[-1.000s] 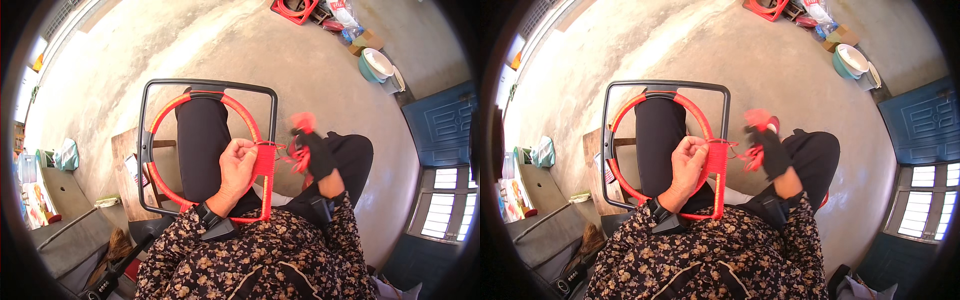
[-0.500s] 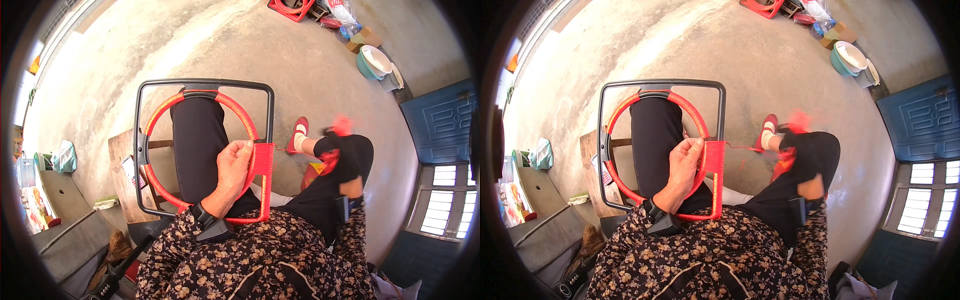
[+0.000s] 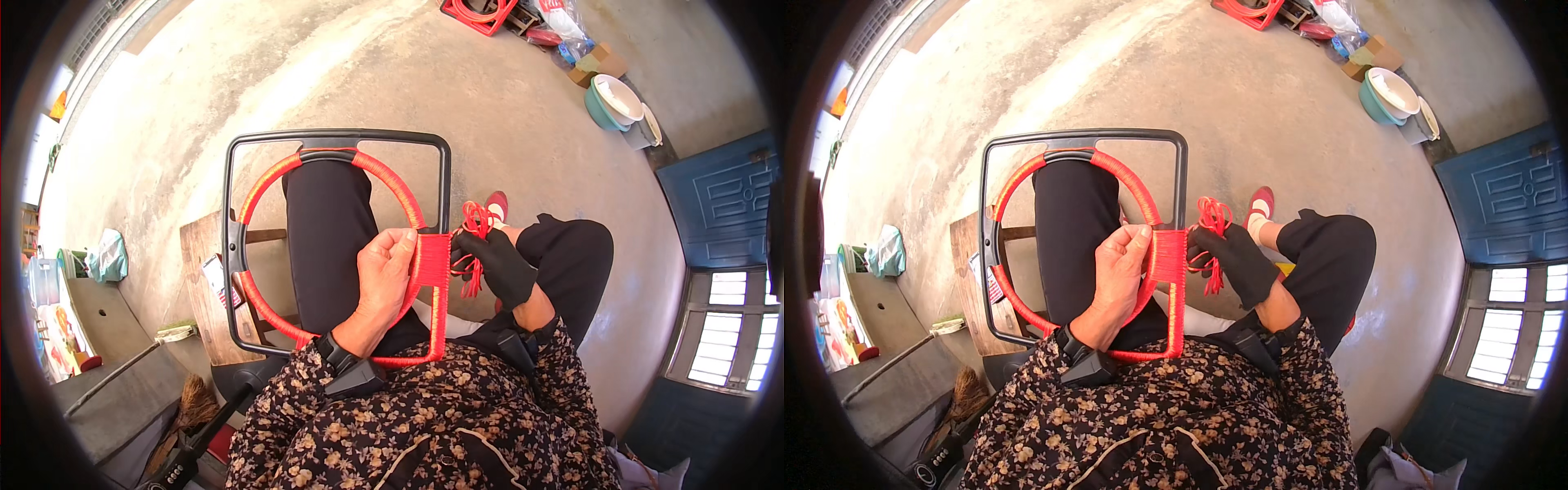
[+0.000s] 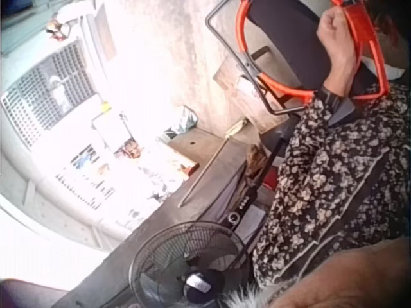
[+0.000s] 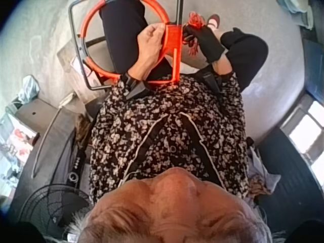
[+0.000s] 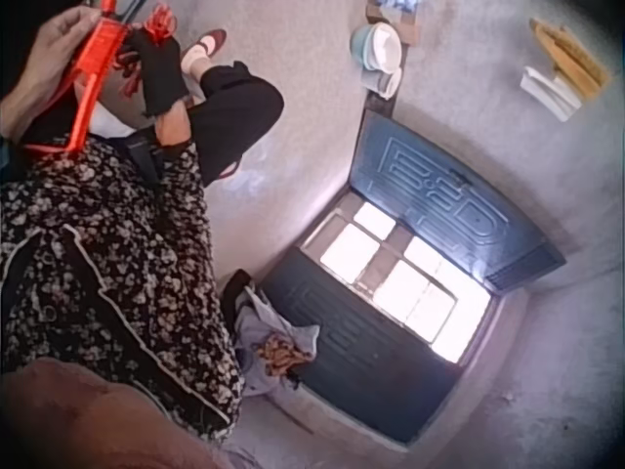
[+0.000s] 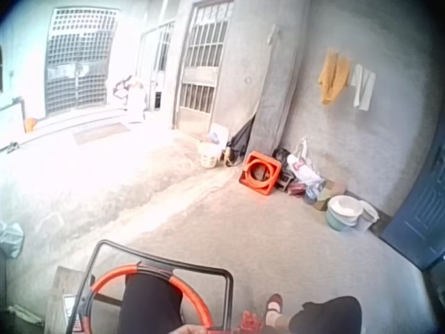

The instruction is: Wrapping a circular metal frame with red plastic cord for furniture manufacturing.

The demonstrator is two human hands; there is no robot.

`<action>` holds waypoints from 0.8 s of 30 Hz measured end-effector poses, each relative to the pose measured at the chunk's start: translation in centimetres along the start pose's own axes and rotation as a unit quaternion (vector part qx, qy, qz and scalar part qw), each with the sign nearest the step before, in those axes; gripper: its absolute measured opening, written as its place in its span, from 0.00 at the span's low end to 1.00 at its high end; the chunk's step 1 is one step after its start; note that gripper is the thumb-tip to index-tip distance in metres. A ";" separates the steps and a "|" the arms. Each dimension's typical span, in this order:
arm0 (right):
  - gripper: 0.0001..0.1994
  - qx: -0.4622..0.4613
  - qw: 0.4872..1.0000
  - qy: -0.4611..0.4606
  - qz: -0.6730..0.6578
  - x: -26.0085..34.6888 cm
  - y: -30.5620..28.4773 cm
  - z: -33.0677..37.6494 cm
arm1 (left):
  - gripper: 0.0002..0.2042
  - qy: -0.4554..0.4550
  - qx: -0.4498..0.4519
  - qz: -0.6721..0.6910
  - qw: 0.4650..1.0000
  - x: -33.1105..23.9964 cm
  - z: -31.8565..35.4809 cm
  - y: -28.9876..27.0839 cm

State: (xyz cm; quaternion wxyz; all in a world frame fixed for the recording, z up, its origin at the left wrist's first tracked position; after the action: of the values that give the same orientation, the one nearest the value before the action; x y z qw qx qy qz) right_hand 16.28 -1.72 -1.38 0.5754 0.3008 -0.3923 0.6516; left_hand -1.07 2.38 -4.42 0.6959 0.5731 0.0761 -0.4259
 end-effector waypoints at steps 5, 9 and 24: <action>0.12 -0.034 0.983 -0.006 -0.178 -2.3 -1.1 -0.5 | 0.07 -0.031 -0.015 0.012 0.999 -0.2 -0.1 0.6; 0.08 -0.180 0.921 -0.043 -0.342 0.2 0.6 0.4 | 0.06 -0.053 -0.007 0.021 0.998 -0.1 -0.1 0.3; 0.13 -0.042 0.989 0.024 -0.138 -1.4 0.7 -1.2 | 0.05 0.027 0.040 0.022 0.999 0.8 0.2 0.4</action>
State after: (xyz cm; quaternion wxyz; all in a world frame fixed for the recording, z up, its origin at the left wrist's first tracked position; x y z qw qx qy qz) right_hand 15.87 -1.42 -3.34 0.6813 0.3117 -0.3597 0.5561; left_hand -0.33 1.83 -4.53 0.6798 0.6131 0.0650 -0.3972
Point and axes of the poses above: each hand's wrist, its own z-axis away from the middle knuckle, its own y-axis out of the palm, x = y × z, the point moved 2 cm from there along -z, towards the middle knuckle, and after that the axes turned 15 degrees about z, right-handed, at the moved point
